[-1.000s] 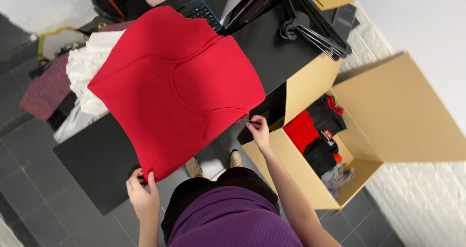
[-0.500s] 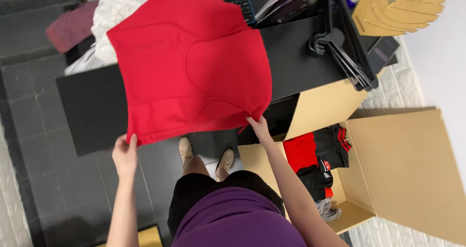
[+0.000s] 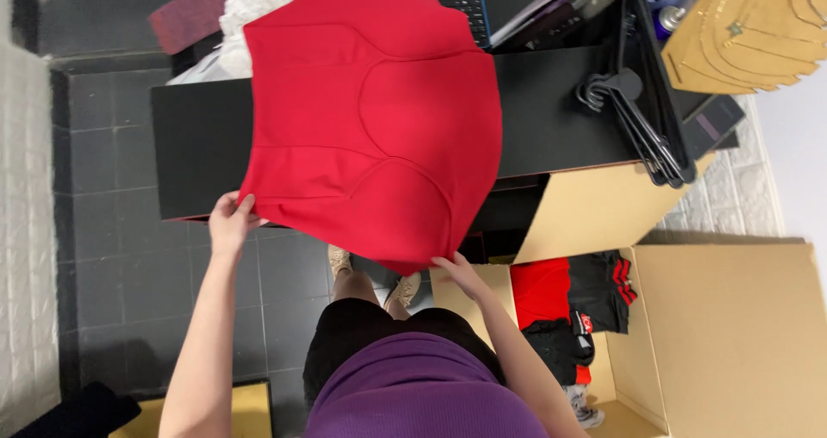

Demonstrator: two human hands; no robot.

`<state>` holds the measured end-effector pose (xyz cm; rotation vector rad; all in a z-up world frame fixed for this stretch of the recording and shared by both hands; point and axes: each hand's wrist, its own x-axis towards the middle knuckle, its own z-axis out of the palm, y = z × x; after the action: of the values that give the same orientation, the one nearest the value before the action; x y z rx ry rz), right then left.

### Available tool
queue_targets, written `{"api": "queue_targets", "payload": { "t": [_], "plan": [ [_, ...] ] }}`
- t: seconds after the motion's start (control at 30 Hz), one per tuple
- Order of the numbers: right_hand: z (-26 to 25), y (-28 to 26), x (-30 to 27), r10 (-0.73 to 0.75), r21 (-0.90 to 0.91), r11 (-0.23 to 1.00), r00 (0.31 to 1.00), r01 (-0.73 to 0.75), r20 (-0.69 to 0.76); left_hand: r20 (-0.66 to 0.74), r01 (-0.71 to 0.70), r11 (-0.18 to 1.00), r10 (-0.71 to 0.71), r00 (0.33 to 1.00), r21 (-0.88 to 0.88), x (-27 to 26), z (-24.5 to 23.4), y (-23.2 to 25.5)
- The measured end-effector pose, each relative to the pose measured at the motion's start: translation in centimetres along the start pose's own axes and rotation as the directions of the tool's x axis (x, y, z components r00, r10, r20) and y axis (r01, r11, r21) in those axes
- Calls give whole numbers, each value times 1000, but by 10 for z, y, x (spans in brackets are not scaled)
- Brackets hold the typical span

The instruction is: Folding various items of clothing on a desk and placing them into a cardboard box.

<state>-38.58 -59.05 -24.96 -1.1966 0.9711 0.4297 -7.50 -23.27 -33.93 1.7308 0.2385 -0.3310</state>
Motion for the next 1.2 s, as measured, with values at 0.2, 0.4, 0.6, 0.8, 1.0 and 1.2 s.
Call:
{"api": "queue_targets", "payload": {
  "t": [0.2,0.4,0.6,0.8,1.0,1.2],
  "plan": [
    [-13,6,-13,-71,104,992,997,67,29,-4,30,1000,-30,1000,-10,-21,2,34],
    [-50,80,44,-214,40,976,977,213,17,17,49,998,-49,999,-34,-33,3,50],
    [-60,41,8,-182,-35,982,982,184,47,37,58,998,-57,998,-13,-39,5,62],
    [-68,-32,-21,-263,-66,965,935,255,-237,103,231,961,-217,971,-152,-11,-1,35],
    [-63,-142,-73,-485,-9,864,828,503,-281,219,302,929,-255,942,-214,-32,6,101],
    [-88,-213,-13,-678,134,705,717,697,-164,265,294,929,-232,936,-224,-26,10,150]
  ]
}}
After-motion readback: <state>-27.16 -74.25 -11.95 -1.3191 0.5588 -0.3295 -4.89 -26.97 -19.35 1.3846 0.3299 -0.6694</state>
